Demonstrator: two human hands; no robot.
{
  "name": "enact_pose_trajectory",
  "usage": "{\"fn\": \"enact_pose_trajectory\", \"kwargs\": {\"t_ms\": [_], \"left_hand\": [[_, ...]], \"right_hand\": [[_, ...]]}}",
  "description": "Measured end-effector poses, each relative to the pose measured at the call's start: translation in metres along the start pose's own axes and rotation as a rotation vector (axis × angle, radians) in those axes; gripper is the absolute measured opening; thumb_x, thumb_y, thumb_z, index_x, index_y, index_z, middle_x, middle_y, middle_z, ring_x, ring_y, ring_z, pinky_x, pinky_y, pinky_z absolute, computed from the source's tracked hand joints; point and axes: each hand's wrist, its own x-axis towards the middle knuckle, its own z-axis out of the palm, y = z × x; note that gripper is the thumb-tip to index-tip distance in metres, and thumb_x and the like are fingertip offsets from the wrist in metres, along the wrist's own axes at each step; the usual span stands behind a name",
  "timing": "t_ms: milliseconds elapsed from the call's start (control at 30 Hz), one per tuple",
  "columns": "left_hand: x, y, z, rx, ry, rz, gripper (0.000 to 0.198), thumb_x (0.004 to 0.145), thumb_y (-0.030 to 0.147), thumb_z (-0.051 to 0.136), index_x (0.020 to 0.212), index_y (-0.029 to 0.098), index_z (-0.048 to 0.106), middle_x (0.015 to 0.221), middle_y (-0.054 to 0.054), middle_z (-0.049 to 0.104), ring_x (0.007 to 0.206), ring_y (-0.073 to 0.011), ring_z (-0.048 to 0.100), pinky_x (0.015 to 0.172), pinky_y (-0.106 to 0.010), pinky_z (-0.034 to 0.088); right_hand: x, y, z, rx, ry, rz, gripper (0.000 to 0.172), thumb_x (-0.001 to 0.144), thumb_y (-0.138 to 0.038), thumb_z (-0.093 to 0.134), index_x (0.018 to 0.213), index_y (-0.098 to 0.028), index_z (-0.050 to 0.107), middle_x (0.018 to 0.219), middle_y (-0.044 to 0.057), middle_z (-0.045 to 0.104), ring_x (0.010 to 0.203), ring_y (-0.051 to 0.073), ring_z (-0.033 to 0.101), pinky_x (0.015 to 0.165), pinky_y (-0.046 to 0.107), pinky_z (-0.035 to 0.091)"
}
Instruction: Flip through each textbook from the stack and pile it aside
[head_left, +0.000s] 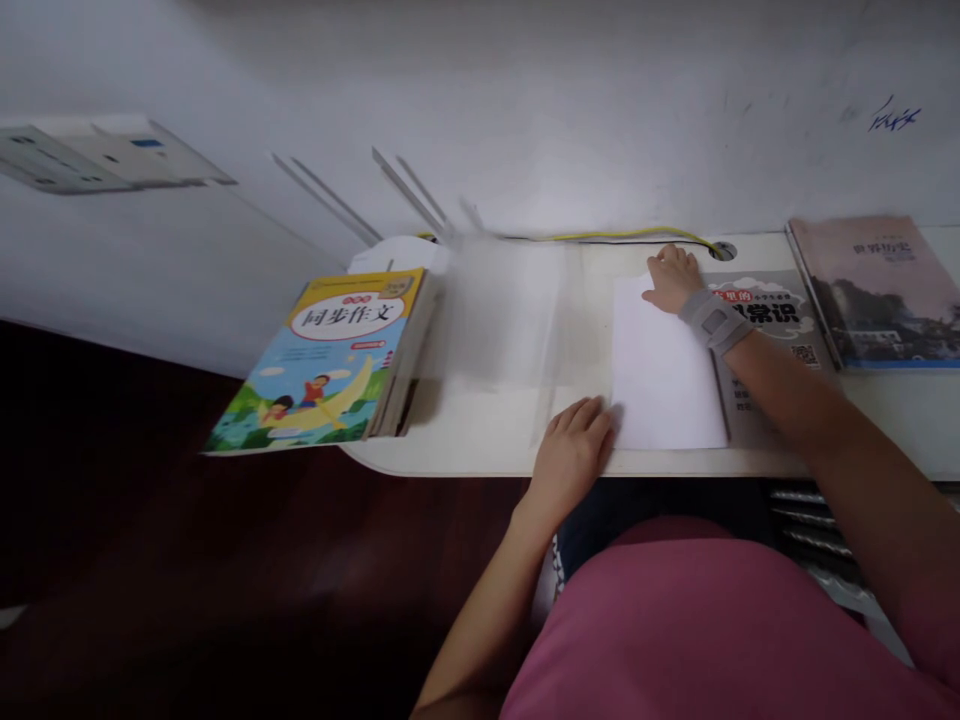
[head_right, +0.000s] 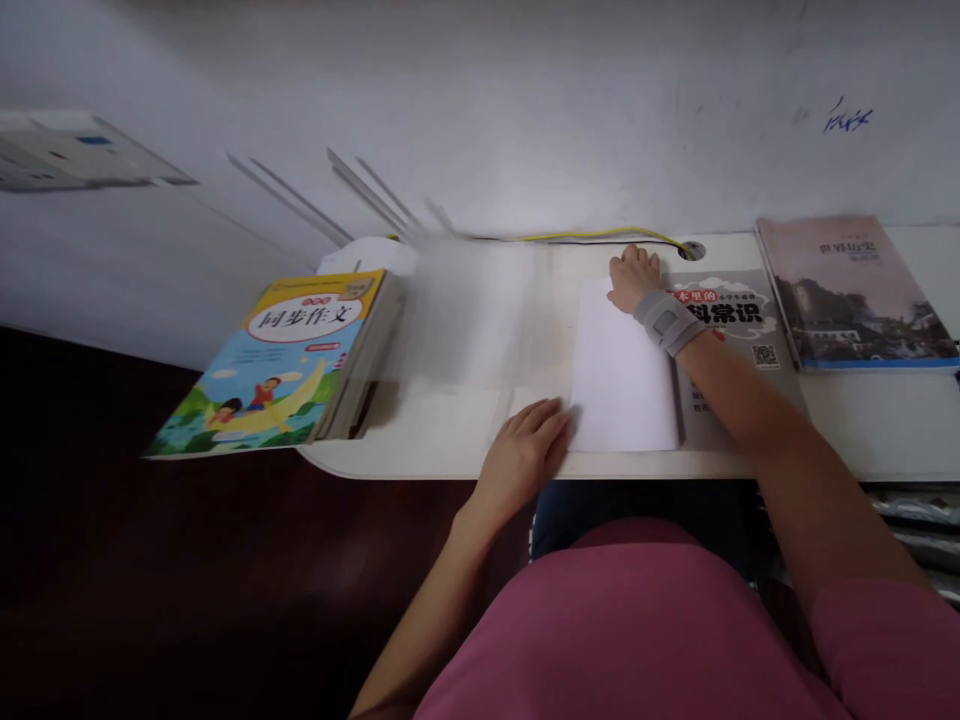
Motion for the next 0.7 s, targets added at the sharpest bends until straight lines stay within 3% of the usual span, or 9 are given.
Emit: {"fn": "enact_pose_trajectory", "kwargs": {"t_ms": [67,133,233,267,333,400,533,700], "left_hand": [[-0.001,0.002,0.001,0.017,0.007,-0.031,0.025,0.092,0.025,0.051,0.113,0.018,0.061,0.12,-0.013,0.063,0.115,-0.0271,0.057,0.092,-0.044,0.049],[-0.001,0.005,0.002,0.019,0.004,-0.055,0.026,0.091,0.025,0.052,0.114,0.019,0.061,0.122,-0.012,0.062,0.115,-0.0278,0.056,0.092,-0.045,0.049],[-0.001,0.006,0.003,-0.003,-0.002,-0.071,0.027,0.091,0.025,0.052,0.116,0.021,0.061,0.123,-0.012,0.062,0.115,-0.0283,0.056,0.093,-0.046,0.048],[-0.001,0.006,0.003,-0.015,-0.004,-0.073,0.028,0.091,0.025,0.052,0.117,0.021,0.061,0.123,-0.012,0.062,0.116,-0.0282,0.056,0.093,-0.046,0.047],[-0.001,0.003,0.002,-0.041,-0.011,-0.069,0.029,0.091,0.023,0.05,0.118,0.02,0.06,0.124,-0.012,0.062,0.117,-0.0279,0.055,0.094,-0.046,0.047],[-0.002,-0.003,0.0,-0.058,-0.041,-0.036,0.03,0.092,0.02,0.049,0.119,0.019,0.059,0.126,-0.012,0.062,0.119,-0.0277,0.053,0.096,-0.045,0.046],[0.001,-0.014,-0.008,-0.064,-0.126,0.089,0.029,0.091,0.015,0.047,0.118,0.017,0.059,0.125,-0.012,0.061,0.119,-0.0268,0.052,0.097,-0.044,0.046],[0.012,-0.018,-0.02,-0.006,-0.172,0.2,0.019,0.093,0.015,0.044,0.097,0.015,0.062,0.095,-0.009,0.063,0.09,-0.0211,0.059,0.082,-0.036,0.051]], "right_hand": [[-0.026,-0.011,-0.011,-0.023,0.115,-0.088,0.047,0.084,-0.023,0.057,0.127,-0.008,0.051,0.138,0.022,0.043,0.132,0.036,0.032,0.107,0.058,0.019],[-0.07,-0.026,-0.021,-0.041,0.165,-0.269,0.039,0.087,-0.024,0.053,0.124,-0.011,0.055,0.141,0.019,0.043,0.135,0.034,0.03,0.111,0.057,0.016],[-0.152,-0.047,-0.026,-0.077,0.052,-0.577,0.026,0.092,-0.026,0.047,0.108,-0.019,0.066,0.121,0.011,0.063,0.121,0.026,0.049,0.112,0.051,0.022],[-0.176,-0.051,-0.024,-0.081,0.026,-0.636,0.025,0.091,-0.03,0.049,0.108,-0.021,0.066,0.117,0.01,0.066,0.117,0.025,0.053,0.112,0.05,0.026],[-0.212,-0.056,-0.016,-0.066,0.017,-0.687,0.034,0.089,-0.039,0.054,0.116,-0.019,0.063,0.126,0.011,0.062,0.121,0.026,0.051,0.11,0.049,0.03],[-0.228,-0.056,-0.007,-0.048,0.019,-0.67,0.049,0.085,-0.046,0.059,0.124,-0.016,0.059,0.133,0.014,0.057,0.126,0.029,0.048,0.108,0.05,0.033],[-0.228,-0.053,0.002,-0.052,-0.001,-0.625,0.06,0.082,-0.052,0.061,0.13,-0.016,0.053,0.137,0.015,0.053,0.127,0.032,0.047,0.107,0.052,0.034],[-0.226,-0.055,0.001,-0.051,-0.013,-0.603,0.061,0.081,-0.052,0.062,0.131,-0.019,0.052,0.138,0.016,0.052,0.127,0.035,0.047,0.106,0.053,0.034]]}}
